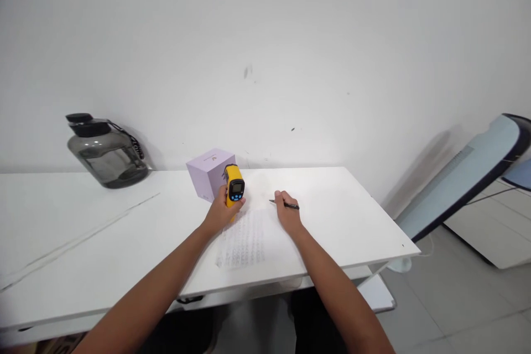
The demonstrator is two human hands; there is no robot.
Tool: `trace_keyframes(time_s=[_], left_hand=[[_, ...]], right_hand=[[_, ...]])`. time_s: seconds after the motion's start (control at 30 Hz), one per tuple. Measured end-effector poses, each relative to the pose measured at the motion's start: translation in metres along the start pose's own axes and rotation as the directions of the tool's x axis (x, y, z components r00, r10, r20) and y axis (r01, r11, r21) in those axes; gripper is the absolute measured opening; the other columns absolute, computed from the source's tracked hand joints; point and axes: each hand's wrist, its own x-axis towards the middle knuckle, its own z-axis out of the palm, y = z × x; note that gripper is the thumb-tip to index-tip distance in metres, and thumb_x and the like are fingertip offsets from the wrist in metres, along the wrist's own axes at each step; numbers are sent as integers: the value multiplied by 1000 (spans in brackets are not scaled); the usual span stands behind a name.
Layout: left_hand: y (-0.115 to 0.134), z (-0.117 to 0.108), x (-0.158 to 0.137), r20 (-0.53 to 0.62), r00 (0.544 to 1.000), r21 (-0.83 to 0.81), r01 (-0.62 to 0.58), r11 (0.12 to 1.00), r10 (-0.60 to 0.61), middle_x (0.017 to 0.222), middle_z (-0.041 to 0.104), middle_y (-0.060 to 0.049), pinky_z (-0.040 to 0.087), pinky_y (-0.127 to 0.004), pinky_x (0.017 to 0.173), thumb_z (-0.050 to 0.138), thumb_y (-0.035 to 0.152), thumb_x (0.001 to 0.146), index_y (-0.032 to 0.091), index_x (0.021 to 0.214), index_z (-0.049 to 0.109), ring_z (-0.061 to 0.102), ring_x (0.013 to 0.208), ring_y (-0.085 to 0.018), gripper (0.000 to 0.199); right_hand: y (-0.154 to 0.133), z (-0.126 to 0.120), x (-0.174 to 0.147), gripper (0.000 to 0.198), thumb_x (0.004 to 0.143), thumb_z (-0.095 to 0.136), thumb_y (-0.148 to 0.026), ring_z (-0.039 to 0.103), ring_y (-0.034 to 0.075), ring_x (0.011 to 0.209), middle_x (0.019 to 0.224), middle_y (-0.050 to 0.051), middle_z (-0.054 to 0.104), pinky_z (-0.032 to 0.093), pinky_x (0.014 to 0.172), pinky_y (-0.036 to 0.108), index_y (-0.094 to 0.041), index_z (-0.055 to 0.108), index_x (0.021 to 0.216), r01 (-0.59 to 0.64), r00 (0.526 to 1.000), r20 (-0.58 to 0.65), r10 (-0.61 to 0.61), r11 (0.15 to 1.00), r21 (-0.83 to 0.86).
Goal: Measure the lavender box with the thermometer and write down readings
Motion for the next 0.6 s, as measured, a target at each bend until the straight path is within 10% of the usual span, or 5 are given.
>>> trace_keyframes(time_s=[0.13, 0.6], left_hand=[[-2, 0, 3, 51, 998, -8, 35, 999, -34, 91, 67, -4, 52, -36, 69, 71, 56, 74, 22, 119, 50, 66, 72, -21, 60], [-3, 2, 6, 76, 996, -1, 39, 999, -39, 88, 66, -1, 50, -36, 70, 69, 59, 76, 25, 114, 50, 67, 74, -22, 54]], right_hand=[[4, 5, 3, 46, 95, 43, -60, 53, 12, 56, 81, 1, 68, 43, 61, 28, -22, 66, 105, -105, 970, 227, 80, 990, 98], [-2, 7, 4, 39, 80, 62, -51, 44, 13, 56, 54, -2, 51, 33, 55, 26, -20, 57, 57, -174, 928, 324, 182, 983, -54]])
